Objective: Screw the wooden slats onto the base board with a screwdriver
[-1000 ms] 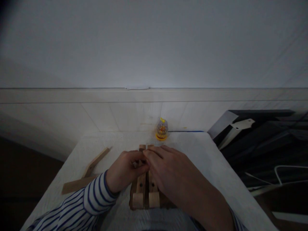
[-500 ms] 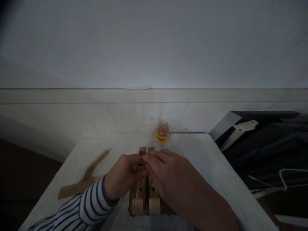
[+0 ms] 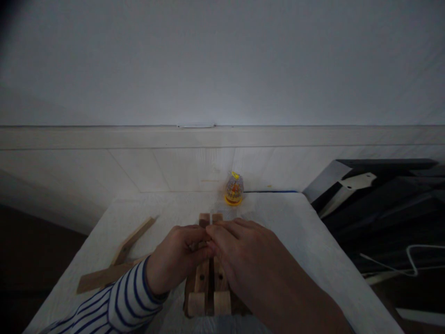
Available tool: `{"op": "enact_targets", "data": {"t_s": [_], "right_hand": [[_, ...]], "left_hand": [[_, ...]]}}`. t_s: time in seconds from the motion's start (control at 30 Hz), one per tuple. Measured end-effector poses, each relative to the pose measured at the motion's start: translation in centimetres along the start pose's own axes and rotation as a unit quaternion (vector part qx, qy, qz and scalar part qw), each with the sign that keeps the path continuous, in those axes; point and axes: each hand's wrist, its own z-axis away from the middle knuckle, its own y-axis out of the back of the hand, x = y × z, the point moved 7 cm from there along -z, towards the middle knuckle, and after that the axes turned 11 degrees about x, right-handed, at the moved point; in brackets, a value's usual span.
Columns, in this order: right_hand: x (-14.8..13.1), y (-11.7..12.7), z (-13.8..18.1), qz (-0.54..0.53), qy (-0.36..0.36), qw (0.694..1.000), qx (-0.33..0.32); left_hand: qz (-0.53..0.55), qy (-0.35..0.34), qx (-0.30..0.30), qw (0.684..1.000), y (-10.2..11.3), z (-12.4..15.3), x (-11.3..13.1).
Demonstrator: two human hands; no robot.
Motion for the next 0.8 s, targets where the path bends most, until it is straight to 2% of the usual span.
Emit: {"op": "enact_targets", "data": {"t_s": [0.27, 0.6, 0.8], "right_hand": [[-0.10, 0.11, -0.04, 0.027, 0.004, 1.000, 0.006], [0.16, 0.02, 0.07, 0.065, -0.006, 0.998, 0.010], [-0.20, 0.29, -0.04, 0.081, 0.009, 0.996, 0.021]], "left_hand": [[0.015, -0.030, -0.012, 0.999, -0.05, -0.02, 0.47], [0.027, -0.035, -0.022, 0.999, -0.13, -0.03, 0.61], [-0.018, -0.008, 0.018, 1.000, 0.29, -0.01, 0.53]]}}
